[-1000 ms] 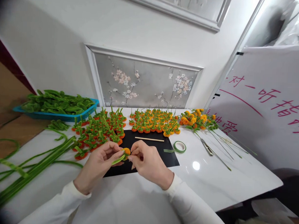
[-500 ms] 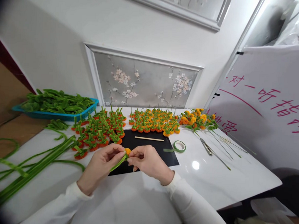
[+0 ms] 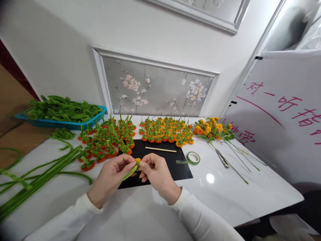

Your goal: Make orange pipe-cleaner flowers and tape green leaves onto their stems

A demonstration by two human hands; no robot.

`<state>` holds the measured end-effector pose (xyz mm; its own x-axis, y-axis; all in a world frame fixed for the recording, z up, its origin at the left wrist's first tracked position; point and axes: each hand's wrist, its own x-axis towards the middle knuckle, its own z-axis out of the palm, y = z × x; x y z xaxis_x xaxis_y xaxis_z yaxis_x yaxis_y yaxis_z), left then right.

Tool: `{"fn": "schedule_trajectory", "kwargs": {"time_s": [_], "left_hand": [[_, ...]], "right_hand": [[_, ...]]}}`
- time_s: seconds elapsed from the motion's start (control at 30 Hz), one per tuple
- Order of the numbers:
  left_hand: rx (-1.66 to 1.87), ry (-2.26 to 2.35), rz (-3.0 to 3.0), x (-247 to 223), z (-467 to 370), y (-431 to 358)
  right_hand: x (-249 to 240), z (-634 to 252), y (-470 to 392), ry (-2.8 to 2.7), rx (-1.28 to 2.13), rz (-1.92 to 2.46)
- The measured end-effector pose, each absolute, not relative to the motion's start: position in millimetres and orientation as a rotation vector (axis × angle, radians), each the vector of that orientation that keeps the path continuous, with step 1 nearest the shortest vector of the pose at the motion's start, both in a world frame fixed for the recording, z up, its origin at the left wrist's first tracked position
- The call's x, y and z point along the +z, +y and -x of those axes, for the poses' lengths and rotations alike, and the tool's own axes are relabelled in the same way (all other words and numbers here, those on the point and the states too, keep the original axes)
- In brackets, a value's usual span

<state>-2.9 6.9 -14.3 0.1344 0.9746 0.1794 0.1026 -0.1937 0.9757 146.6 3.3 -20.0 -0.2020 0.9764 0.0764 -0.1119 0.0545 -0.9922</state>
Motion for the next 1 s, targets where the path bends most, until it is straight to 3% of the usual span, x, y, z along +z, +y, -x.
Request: {"fn": "schedule_trajectory", "kwargs": {"time_s": [0.23,0.57,1.0], "left_hand": [[1.175,1.099,-1.316,-5,0,15],[1.046,1.021,-1.253,7,-2,36],[1.104,1.026,-1.293,1,-27,58]], "right_hand": [[-22,-154,16,-1.401,1.322,0.959],[5,-191,44,-2.153,0.5,0.704],[-12,-188,55,-2.209,0.049,0.995]]}}
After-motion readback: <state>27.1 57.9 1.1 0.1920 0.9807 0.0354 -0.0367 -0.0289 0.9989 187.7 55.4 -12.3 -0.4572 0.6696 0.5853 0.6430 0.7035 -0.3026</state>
